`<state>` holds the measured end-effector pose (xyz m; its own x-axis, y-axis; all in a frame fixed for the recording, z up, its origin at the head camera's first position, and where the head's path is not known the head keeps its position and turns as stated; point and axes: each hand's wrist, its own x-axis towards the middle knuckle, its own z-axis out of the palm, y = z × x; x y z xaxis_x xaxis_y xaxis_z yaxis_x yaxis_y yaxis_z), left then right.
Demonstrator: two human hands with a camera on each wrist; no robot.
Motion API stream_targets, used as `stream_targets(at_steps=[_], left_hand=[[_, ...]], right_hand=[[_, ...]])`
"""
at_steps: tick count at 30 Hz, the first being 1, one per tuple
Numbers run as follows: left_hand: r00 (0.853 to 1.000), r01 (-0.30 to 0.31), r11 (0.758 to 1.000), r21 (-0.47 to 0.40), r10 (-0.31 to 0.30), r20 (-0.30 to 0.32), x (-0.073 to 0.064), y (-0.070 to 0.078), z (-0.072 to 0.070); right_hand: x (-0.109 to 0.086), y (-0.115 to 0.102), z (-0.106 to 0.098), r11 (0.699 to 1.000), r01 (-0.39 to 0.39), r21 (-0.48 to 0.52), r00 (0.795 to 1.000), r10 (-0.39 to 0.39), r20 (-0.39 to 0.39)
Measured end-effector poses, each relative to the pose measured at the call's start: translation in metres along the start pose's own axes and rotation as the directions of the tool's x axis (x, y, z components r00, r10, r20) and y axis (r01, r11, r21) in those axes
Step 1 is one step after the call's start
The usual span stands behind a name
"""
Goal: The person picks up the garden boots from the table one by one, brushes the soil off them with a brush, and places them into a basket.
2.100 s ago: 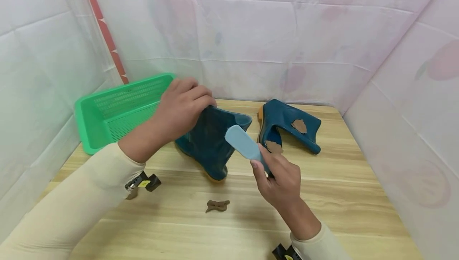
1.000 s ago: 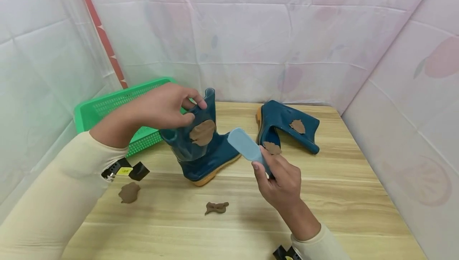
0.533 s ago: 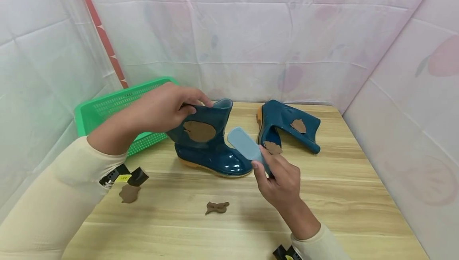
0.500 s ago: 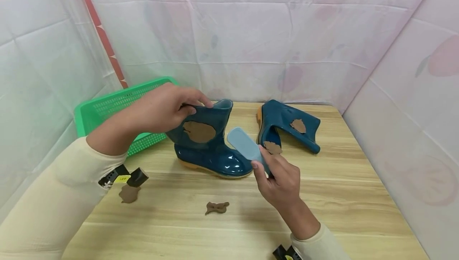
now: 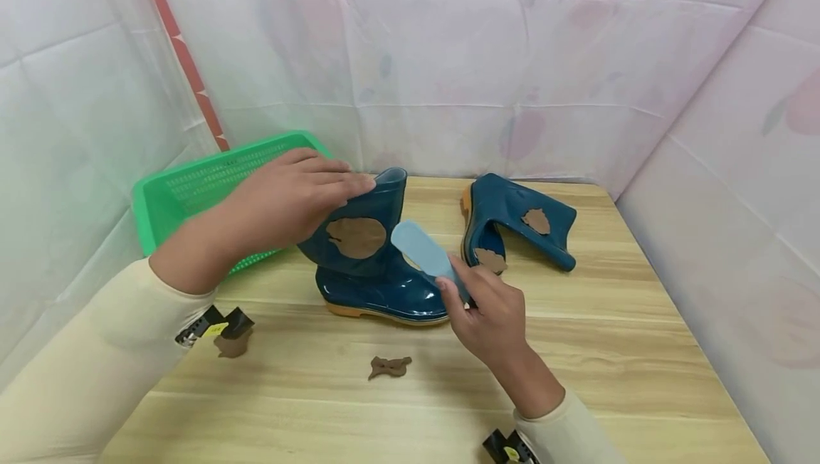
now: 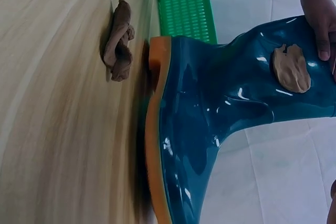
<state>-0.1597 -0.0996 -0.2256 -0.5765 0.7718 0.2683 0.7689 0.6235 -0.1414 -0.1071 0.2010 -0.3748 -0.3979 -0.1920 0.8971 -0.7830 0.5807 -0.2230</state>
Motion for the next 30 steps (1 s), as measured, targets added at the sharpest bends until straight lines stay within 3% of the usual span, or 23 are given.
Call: stream_targets(at_steps=[3,7,10,14,20,30], left_hand=[[0.999,-0.041,0.998,0.055,0.043,-0.022,-0.005,-0.002,0.006],[0.999,-0.03,0.999,-0.018,0.029,-0.046,-0.008,-0.007,0.011],[0.994,-0.045,0.997,-0.063,0.038,-0.101,-0.008,-0.01,0.013],[0.984,-0.059,0.998,-0.024,0.054,-0.171,-0.009,-0.01,0.017],[0.99,-0.009,0.998,0.064,0.018,-0.142,-0.018,-0.001,0.022],[0.989,-0.047,0.996,-0.071,0.037,-0.143,-0.022,-0.002,0.024]], right_hand=[[0.002,-0.001,0.002,1.0,-0.031,-0.002,0.999,0.031,0.042],[0.008,-0.004,0.006,0.998,-0.067,-0.018,0.992,0.068,0.108],[0.013,-0.006,0.011,0.997,-0.073,-0.039,0.987,0.078,0.141],[0.018,-0.008,0.015,0.996,-0.06,-0.071,0.985,0.071,0.158],[0.023,-0.01,0.016,0.992,-0.054,-0.11,0.983,0.072,0.171],[0.032,-0.015,0.023,0.989,-0.084,-0.122,0.972,0.108,0.207]])
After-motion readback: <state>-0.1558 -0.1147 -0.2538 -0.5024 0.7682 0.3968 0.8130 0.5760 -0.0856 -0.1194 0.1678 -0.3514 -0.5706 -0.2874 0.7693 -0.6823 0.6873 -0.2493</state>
